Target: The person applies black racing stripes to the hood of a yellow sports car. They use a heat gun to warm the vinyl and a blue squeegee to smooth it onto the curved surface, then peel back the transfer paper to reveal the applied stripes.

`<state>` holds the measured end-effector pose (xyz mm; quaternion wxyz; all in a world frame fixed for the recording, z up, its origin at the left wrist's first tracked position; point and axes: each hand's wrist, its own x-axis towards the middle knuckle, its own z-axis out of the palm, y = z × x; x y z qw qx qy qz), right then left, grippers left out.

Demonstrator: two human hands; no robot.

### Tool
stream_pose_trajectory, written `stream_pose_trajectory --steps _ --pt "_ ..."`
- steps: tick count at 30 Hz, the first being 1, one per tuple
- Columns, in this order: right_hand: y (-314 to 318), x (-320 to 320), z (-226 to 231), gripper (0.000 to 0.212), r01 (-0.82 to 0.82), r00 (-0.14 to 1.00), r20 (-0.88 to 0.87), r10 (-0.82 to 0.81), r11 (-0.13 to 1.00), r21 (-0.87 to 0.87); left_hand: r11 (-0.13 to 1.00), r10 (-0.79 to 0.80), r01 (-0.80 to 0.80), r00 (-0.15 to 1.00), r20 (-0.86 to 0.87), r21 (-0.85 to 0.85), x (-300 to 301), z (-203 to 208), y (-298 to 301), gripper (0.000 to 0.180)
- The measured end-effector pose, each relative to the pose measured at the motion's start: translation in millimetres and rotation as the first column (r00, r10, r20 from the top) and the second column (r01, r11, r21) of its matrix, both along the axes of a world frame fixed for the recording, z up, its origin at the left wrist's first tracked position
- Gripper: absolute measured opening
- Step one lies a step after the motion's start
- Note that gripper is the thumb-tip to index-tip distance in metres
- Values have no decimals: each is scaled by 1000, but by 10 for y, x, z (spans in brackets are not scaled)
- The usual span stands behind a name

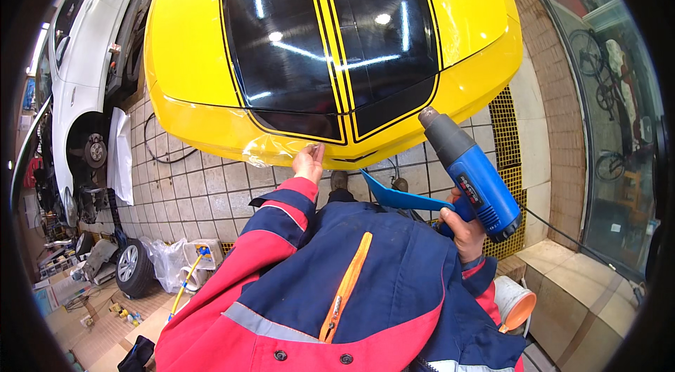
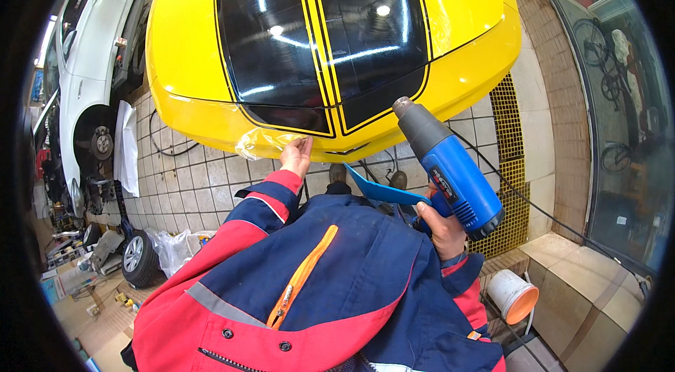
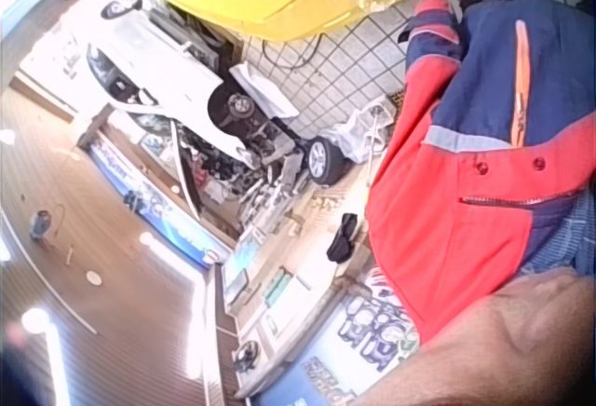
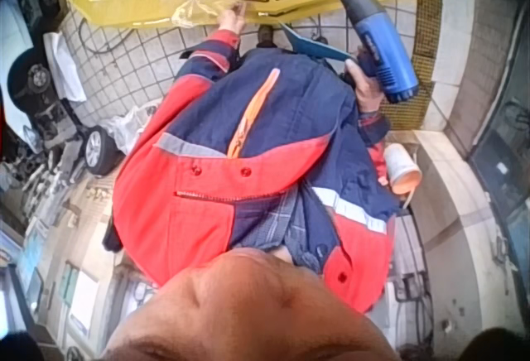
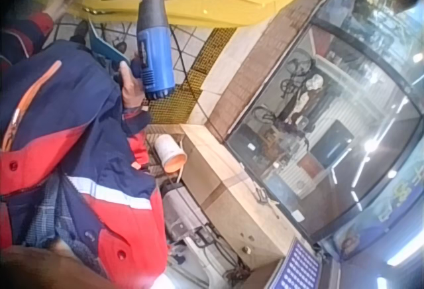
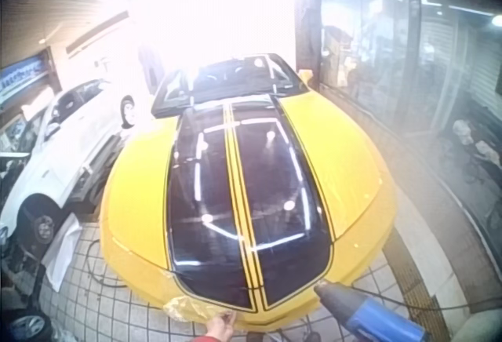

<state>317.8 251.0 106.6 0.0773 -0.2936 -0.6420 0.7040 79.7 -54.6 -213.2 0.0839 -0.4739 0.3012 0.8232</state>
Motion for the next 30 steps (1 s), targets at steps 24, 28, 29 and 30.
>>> stream_pose_trajectory --steps 24,28,29,30 --pt "-10 22 69 43 17 1000 11 -17 1000 -22 857 -513 513 839 180 54 -46 67 400 25" --pt "-26 28 77 42 32 999 29 -31 999 -23 875 -484 476 855 188 90 -103 90 358 22" --pt "-28 29 75 42 35 999 25 -34 999 -25 877 -480 471 855 194 96 -112 94 351 23" --pt "-31 31 72 42 36 999 13 -36 999 -25 879 -477 466 856 199 102 -119 93 347 23"
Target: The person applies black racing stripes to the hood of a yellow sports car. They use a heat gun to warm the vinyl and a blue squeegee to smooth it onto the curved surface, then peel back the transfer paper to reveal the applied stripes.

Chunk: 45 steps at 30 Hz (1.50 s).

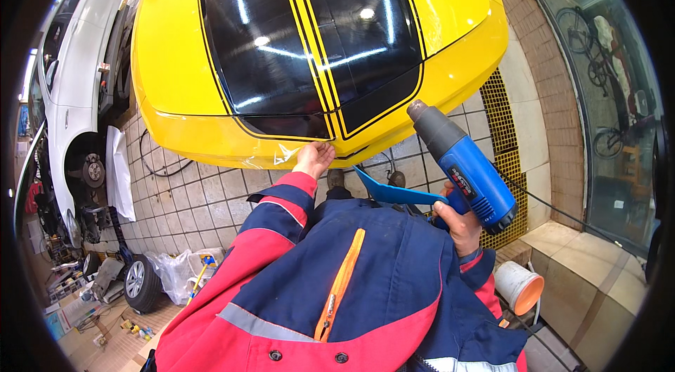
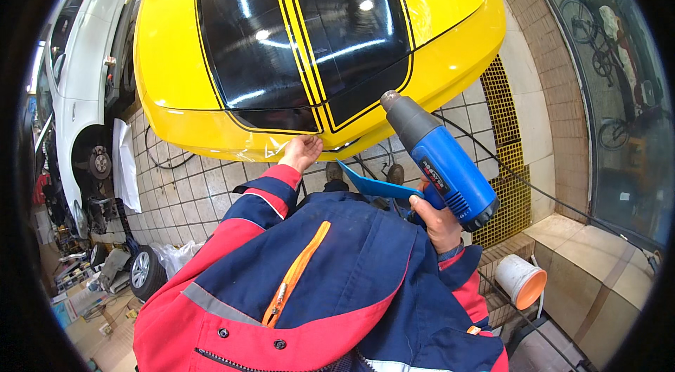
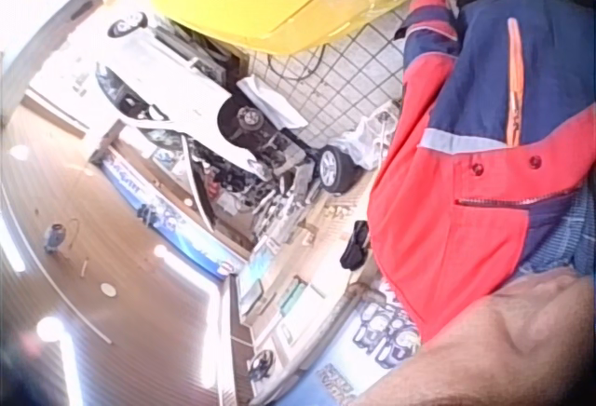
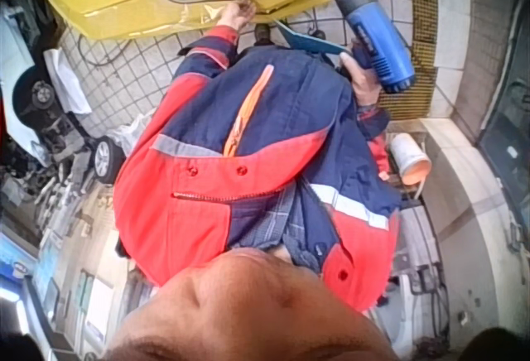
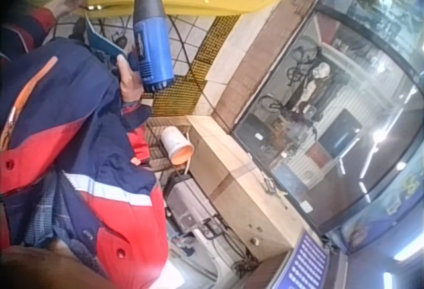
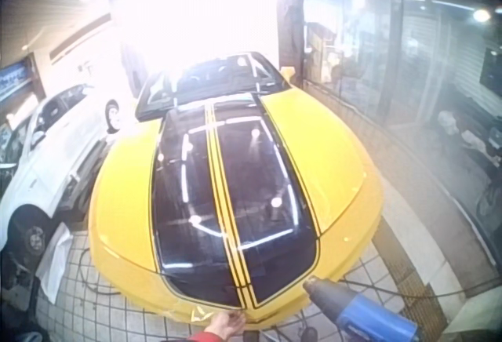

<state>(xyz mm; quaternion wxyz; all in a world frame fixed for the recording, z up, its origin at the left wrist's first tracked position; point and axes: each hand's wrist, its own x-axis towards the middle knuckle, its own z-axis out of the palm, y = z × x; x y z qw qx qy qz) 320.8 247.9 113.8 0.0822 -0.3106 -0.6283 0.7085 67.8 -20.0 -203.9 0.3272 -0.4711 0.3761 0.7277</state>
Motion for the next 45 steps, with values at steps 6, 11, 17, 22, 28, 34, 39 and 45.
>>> stream_pose_trajectory --steps 6,11,17,22,28,34,39,45 --pt "8 15 -19 44 -17 1000 5 17 1000 19 998 -44 43 999 -13 -49 11 33 3 27" --pt "8 19 -36 44 -19 1000 3 19 1000 3 907 -408 414 909 83 -77 110 175 -23 47" --pt "9 30 -73 44 -19 1000 -10 19 1000 -2 52 -953 445 291 89 -894 260 348 -96 44" --pt "27 53 -65 40 -41 999 17 41 999 22 70 -958 282 286 14 -957 -13 499 -17 45" --pt "44 93 -19 37 -71 992 107 62 994 87 4 -961 345 262 93 -938 -199 525 39 51" --pt "47 67 -30 37 -67 988 146 53 993 93 -101 -994 398 -14 105 -912 -79 865 181 45" --pt "15 -3 -146 43 -149 971 204 124 982 113 559 -826 280 106 -554 -780 582 1937 494 15" --pt "-194 -55 -537 27 -488 850 189 492 601 634 151 -802 626 -375 -465 -765 845 2471 496 63"
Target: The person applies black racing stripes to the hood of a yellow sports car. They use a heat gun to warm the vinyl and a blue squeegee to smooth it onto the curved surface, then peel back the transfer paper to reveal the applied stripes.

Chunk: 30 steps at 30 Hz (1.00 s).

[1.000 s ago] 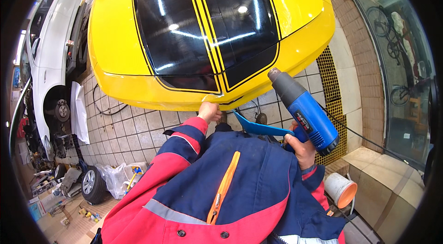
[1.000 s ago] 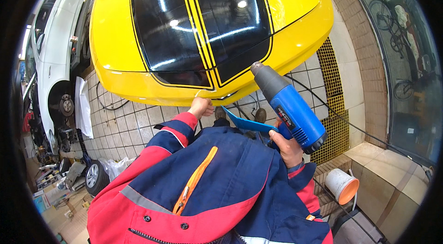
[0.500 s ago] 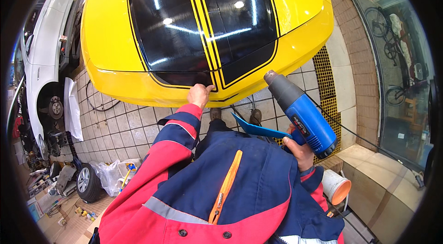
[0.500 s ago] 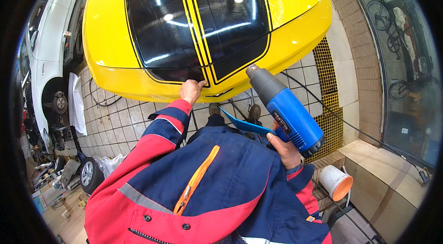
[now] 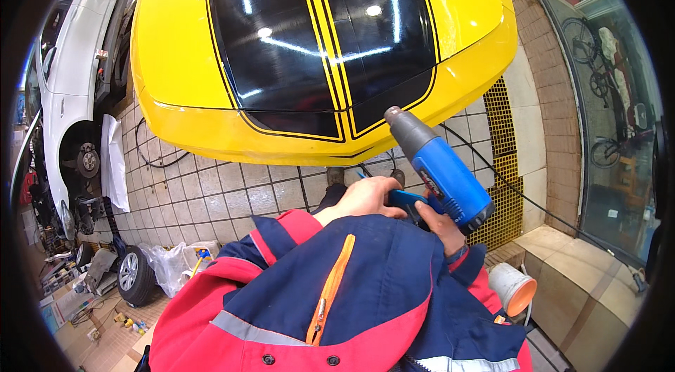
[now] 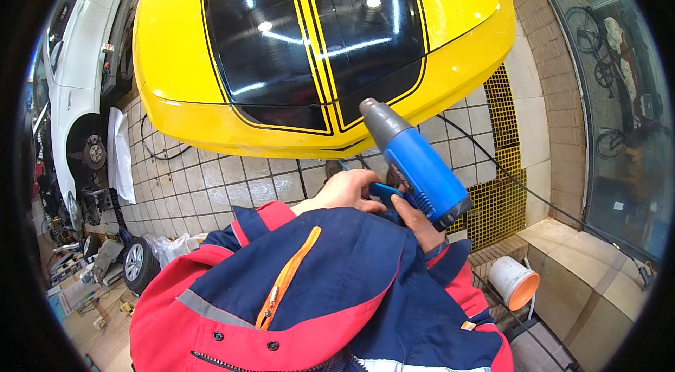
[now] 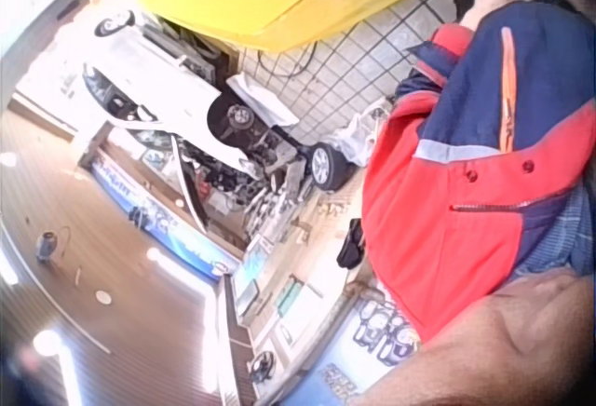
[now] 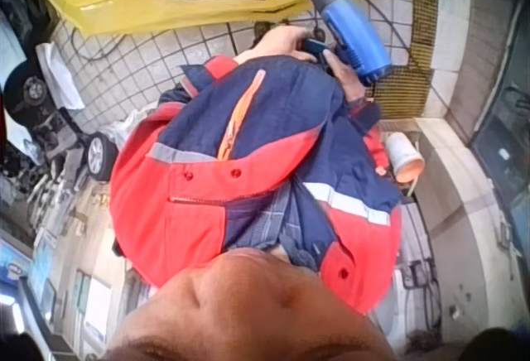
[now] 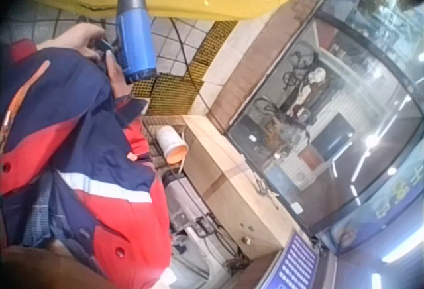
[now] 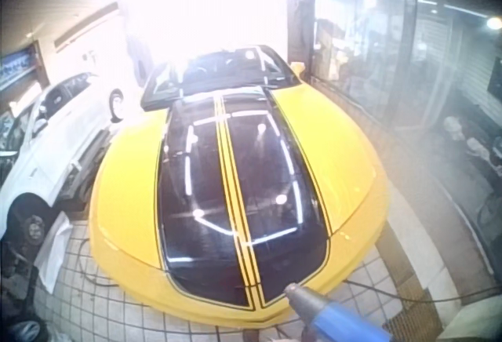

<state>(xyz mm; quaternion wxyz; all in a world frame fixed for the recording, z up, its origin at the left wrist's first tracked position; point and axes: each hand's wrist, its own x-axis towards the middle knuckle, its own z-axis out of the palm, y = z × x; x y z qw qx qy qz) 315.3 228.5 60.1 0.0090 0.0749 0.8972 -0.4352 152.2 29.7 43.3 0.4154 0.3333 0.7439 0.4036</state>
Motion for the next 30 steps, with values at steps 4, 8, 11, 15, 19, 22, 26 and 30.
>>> stream_pose_trajectory --steps 4,8,11,15,19,22,26,30 --pt "-397 -3 -127 25 289 954 233 -190 793 -536 996 55 -49 995 -83 75 172 -303 -163 53" --pt "-825 -5 -134 23 489 871 265 -413 678 -549 985 166 -159 975 -147 59 123 -667 -453 36" --pt "-997 159 -130 19 592 801 310 -512 606 -531 944 313 -264 908 -278 198 -119 -879 -789 27" --pt "-955 413 -158 19 664 745 374 -553 560 -496 764 613 -621 613 498 -176 -639 -980 -1257 32" --pt "-945 546 -181 21 704 700 378 -607 493 -512 713 617 -700 609 498 -28 -1023 -973 -1535 39" --pt "-956 578 -231 22 686 713 384 -586 473 -553 744 608 -669 669 427 -12 -1229 -953 -1486 31" --pt "-1048 726 -359 23 660 734 352 -581 487 -573 760 618 -647 746 248 52 -1453 -885 -1362 27" --pt "-1198 1044 -456 25 679 706 355 -613 445 -584 831 554 -552 833 -1 70 -1617 -903 -1290 24"
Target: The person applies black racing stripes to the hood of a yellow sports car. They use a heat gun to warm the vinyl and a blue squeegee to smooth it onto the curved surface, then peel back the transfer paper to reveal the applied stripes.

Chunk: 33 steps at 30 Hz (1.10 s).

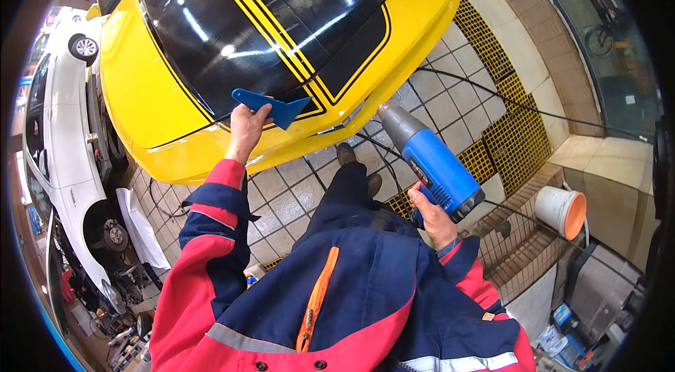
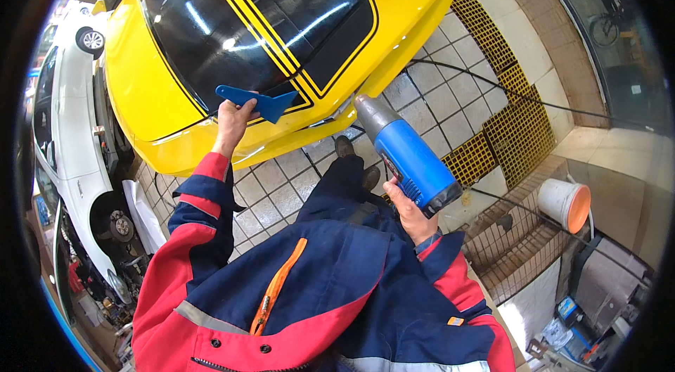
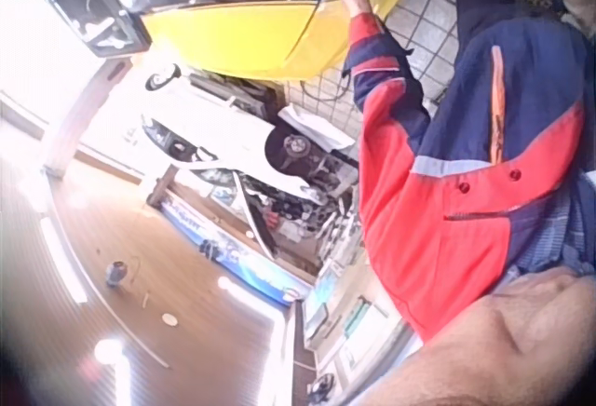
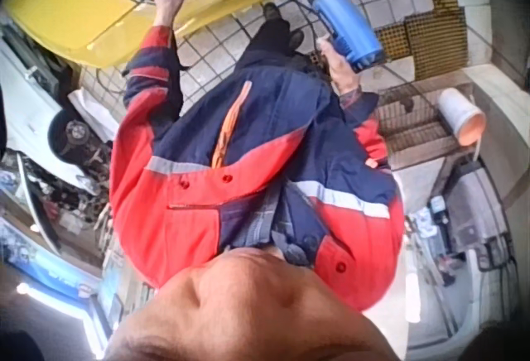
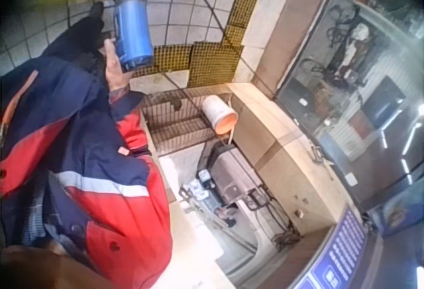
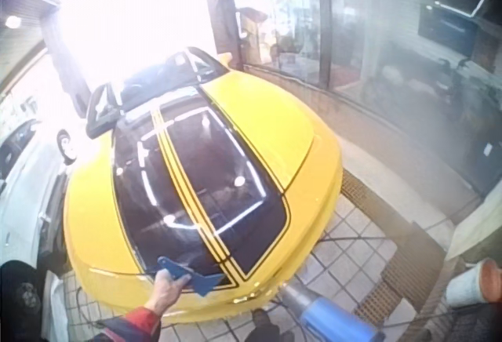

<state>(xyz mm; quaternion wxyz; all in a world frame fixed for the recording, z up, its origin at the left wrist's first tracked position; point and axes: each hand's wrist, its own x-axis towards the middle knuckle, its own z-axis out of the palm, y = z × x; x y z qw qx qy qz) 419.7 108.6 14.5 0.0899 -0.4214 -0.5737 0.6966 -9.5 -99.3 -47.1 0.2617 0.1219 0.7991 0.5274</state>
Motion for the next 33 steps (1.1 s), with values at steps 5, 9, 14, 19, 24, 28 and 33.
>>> stream_pose_trajectory --steps 5,9,14,19,24,28,33 --pt "-98 306 -24 17 138 989 60 -135 989 -44 992 12 -32 986 -166 -118 30 -222 104 16" --pt "-128 428 -5 22 109 991 85 -106 994 -33 994 31 -64 948 -315 -93 231 -477 208 10" --pt "-165 443 8 15 148 988 39 -147 989 -23 974 -127 48 925 -359 -222 578 -620 362 12" --pt "-203 402 47 17 105 994 24 -105 994 27 993 -109 110 994 -20 36 482 -265 346 12" --pt "-257 272 -10 19 118 993 -7 -118 993 25 993 121 -120 977 -176 14 194 -223 360 12" --pt "-309 234 -30 20 113 994 15 -113 994 6 990 -33 -16 939 -342 -137 382 -574 401 13" --pt "-390 191 9 16 99 995 -29 -98 995 28 964 -250 196 895 -370 -178 1111 -693 176 22"
